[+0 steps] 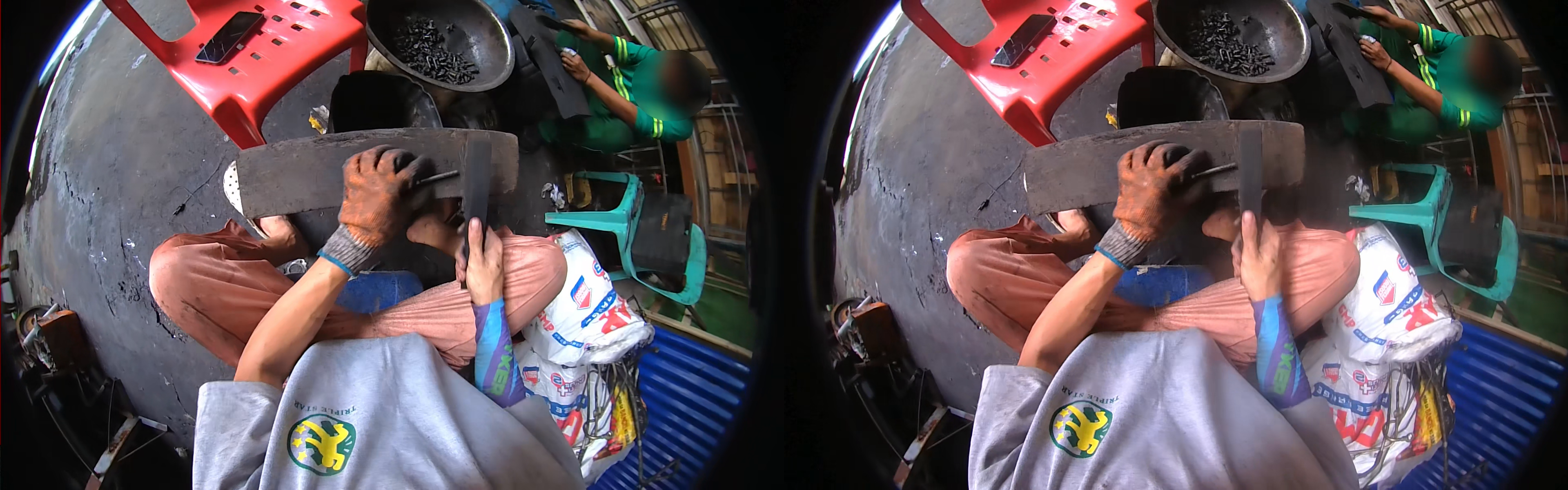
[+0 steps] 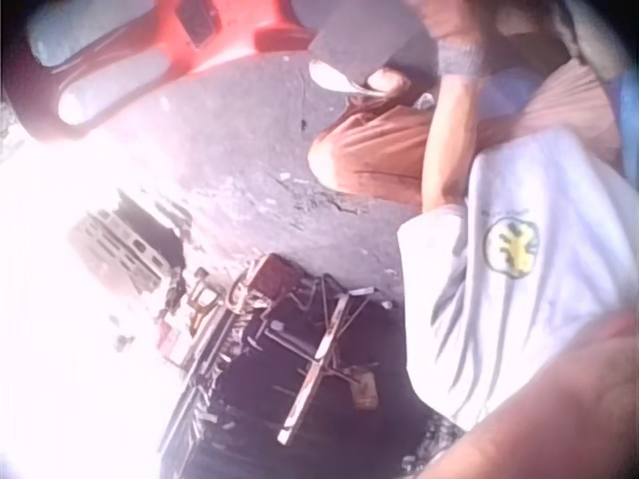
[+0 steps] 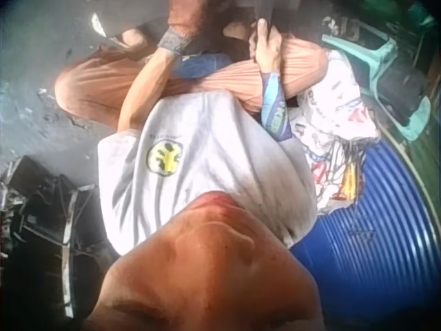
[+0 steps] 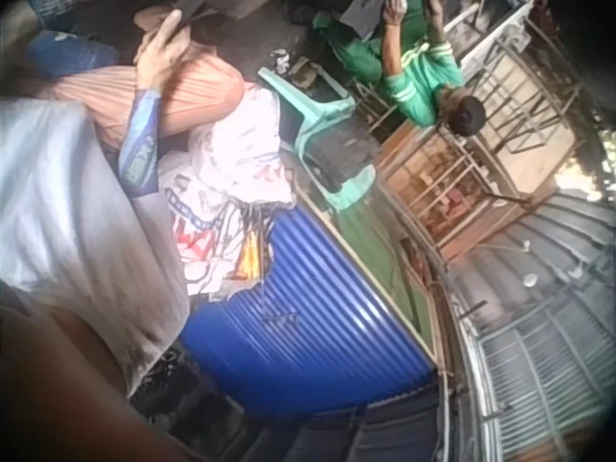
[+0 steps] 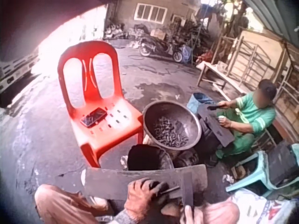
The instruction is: Cleaning and preparing a rubber tire patch or section using a wire brush and manual tools.
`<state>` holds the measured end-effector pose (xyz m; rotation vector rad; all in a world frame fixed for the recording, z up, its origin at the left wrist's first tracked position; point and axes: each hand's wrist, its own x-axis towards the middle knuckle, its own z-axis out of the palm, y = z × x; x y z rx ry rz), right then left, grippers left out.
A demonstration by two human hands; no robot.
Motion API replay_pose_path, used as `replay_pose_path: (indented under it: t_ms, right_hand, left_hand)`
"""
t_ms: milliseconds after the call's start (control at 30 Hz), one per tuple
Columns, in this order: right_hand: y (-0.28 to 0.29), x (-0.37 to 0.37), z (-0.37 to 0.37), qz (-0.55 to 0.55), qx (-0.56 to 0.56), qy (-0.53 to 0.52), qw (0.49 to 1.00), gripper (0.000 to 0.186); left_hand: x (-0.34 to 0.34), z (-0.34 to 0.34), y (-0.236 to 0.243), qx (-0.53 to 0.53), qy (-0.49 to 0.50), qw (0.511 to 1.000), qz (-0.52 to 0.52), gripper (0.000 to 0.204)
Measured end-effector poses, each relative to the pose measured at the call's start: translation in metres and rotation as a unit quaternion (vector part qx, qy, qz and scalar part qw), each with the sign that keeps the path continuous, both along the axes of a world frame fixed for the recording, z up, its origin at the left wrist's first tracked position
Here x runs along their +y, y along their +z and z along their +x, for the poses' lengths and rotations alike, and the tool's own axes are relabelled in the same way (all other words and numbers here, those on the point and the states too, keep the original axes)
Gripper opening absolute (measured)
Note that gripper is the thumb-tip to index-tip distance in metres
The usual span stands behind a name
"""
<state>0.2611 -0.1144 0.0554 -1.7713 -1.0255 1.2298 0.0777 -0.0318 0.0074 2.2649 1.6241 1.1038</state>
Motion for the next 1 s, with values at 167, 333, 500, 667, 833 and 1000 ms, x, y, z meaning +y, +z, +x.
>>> replay_pose_path:
  t_ms: [167,333,500,667,833,1000]
  right_hand:
    - [0.003,0.04,-0.02,0.05,0.029,0.028,0.998,0.047]
    - [-0.033,0.021,-0.026,0.0,0.022,0.074,0.997,0.048]
    - [-0.042,-0.016,0.005,-0.015,-0.013,0.048,0.999,0.045]
    - [-0.014,0.021,-0.011,0.033,0.029,-0.002,0.999,0.048]
    - [-0.025,0.016,0.018,-0.032,-0.072,0.032,0.996,0.049]
    - [0.003,0.04,0.039,0.037,0.004,-0.023,0.999,0.049]
  left_hand:
    - [0.0,-0.004,-0.005,-0.002,0.002,1.0,-0.016,0.036]
    - [0.002,-0.007,-0.013,0.026,-0.002,0.999,-0.041,0.036]
    - [0.004,-0.005,-0.024,0.042,0.004,0.999,0.003,0.032]
    - [0.01,-0.002,-0.01,0.006,0.003,1.0,-0.006,0.023]
    - [0.015,-0.004,-0.009,0.056,0.014,0.998,-0.009,0.027]
    - [0.011,-0.023,-0.005,0.05,0.032,0.998,-0.029,0.036]
